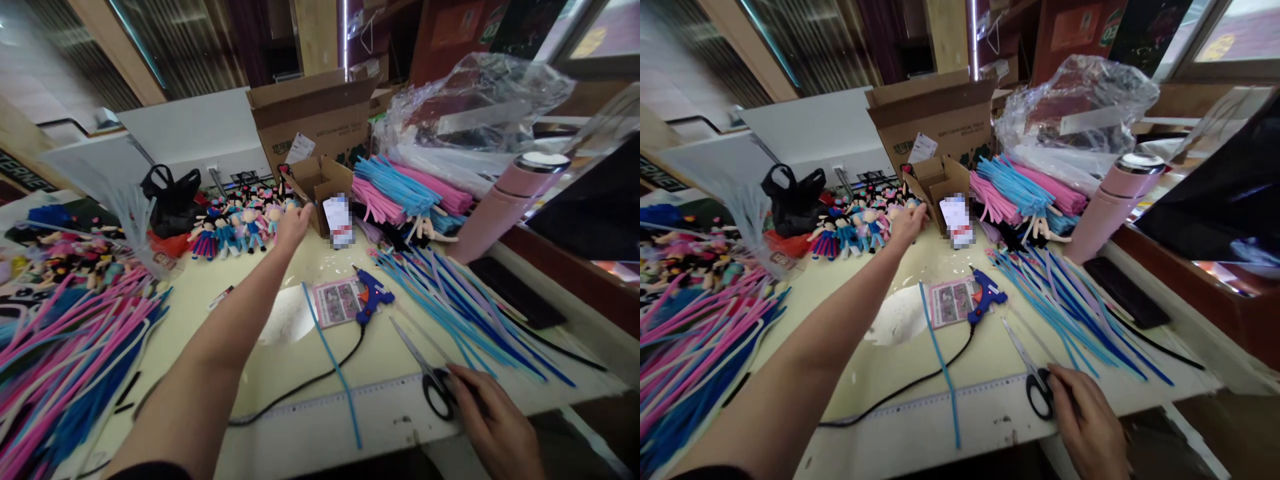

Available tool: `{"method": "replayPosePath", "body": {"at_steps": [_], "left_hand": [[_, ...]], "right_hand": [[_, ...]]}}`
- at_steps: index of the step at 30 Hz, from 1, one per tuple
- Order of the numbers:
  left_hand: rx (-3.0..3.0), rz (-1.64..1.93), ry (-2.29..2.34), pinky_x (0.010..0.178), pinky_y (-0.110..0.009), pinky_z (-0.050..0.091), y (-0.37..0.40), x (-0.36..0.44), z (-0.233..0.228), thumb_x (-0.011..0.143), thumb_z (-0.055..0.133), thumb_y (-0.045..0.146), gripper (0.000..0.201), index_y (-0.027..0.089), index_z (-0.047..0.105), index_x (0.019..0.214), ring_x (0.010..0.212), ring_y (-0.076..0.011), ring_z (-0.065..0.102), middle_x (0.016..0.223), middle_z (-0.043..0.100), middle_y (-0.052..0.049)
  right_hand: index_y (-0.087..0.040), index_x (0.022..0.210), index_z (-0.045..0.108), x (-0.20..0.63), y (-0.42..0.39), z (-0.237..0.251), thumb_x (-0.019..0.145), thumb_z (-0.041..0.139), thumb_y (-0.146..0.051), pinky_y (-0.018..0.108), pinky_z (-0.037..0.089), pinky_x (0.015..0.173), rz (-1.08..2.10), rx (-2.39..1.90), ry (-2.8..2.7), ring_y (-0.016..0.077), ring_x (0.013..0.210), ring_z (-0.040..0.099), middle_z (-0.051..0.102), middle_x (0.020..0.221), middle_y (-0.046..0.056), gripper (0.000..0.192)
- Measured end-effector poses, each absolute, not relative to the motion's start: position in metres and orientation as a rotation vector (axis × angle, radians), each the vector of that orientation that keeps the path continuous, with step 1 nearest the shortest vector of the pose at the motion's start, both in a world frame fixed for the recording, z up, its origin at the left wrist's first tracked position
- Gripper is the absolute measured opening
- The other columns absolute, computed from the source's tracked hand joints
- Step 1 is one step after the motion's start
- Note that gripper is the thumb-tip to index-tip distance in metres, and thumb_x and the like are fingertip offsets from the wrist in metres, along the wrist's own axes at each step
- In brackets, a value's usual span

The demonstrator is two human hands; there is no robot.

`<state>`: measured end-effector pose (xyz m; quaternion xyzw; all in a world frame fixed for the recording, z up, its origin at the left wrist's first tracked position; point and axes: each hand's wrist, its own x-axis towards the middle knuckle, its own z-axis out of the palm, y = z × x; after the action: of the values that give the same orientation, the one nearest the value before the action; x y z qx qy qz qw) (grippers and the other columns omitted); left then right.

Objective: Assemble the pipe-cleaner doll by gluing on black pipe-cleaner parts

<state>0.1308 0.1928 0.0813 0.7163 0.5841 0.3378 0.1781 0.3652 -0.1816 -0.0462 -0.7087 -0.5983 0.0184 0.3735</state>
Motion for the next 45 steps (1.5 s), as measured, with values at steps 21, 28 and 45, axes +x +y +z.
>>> {"method": "replayPosePath", "body": {"at_steps": [21,28,45], "left_hand": [[2.149,0.159,1.923,0.070,-0.028,0.042,-0.004,-0.093,0.037,0.079,0.048,0.046,0.031,0.025,0.066,0.092,0.084,-0.0209,0.062,0.093,0.069,-0.004],[2.057,0.299,1.972,0.075,-0.027,0.043,-0.012,-0.108,0.028,0.083,0.045,0.041,0.033,0.022,0.059,0.106,0.087,-0.0192,0.062,0.097,0.068,-0.004],[1.871,-0.153,2.255,0.069,-0.032,0.043,-0.023,-0.151,0.026,0.069,0.053,0.030,0.028,0.019,0.059,0.094,0.088,-0.0269,0.062,0.092,0.067,-0.011]], "right_hand": [[-0.017,0.107,0.057,0.365,-0.178,-0.037,0.082,0.046,-0.045,0.043,0.048,0.078,-0.107,-2.012,-1.936,0.0300,0.088,0.059,0.061,0.095,0.012,0.039],[-0.019,0.099,0.061,0.360,-0.174,-0.021,0.084,0.044,-0.041,0.042,0.046,0.080,-0.133,-2.144,-1.891,0.0288,0.086,0.059,0.062,0.093,0.012,0.032],[-0.025,0.096,0.064,0.273,-0.155,0.017,0.085,0.045,-0.047,0.042,0.048,0.082,0.269,-1.595,-1.781,0.0261,0.090,0.061,0.065,0.099,0.008,0.032]]}}
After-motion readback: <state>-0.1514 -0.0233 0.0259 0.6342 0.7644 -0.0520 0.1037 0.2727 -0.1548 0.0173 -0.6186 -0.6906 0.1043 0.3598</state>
